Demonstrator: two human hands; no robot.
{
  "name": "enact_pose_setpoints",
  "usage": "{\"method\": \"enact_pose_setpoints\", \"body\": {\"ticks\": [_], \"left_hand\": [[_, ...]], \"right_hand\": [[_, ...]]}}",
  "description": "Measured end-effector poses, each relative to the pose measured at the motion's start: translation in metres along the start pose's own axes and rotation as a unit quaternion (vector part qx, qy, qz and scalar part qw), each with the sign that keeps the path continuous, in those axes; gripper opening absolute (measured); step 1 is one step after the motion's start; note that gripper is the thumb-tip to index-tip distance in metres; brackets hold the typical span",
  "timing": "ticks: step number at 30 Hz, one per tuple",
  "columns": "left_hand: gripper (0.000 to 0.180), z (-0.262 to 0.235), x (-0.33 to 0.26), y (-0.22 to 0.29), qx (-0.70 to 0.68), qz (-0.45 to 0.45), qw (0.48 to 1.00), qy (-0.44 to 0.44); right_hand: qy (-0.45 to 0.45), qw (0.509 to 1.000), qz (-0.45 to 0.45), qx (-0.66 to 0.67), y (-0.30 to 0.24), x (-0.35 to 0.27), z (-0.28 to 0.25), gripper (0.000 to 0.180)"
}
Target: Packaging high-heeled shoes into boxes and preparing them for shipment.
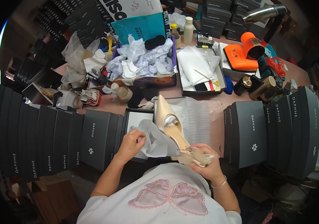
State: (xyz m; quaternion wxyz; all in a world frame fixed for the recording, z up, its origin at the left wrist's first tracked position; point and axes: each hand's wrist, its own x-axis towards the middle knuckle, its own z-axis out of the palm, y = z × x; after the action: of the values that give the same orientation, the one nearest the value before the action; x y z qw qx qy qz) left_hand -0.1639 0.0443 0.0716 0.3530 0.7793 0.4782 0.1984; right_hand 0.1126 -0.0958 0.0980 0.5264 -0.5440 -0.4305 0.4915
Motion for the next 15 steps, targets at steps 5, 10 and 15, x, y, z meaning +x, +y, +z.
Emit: {"method": "enact_pose_setpoints", "body": {"ticks": [5,10,15], "left_hand": [[0.039,-0.05,-0.004,-0.003,0.081,0.06,0.993,0.056],[0.043,-0.069,-0.018,0.045,0.074,0.169,0.982,0.047],[0.043,-0.067,-0.01,0.019,0.11,0.136,0.983,0.05]], "right_hand": [[-0.146,0.939,0.097,0.295,-0.025,0.014,-0.028,0.069],[-0.121,0.941,0.154,0.277,-0.007,0.056,0.032,0.066],[-0.039,0.868,0.25,0.428,0.039,0.068,0.047,0.064]]}}
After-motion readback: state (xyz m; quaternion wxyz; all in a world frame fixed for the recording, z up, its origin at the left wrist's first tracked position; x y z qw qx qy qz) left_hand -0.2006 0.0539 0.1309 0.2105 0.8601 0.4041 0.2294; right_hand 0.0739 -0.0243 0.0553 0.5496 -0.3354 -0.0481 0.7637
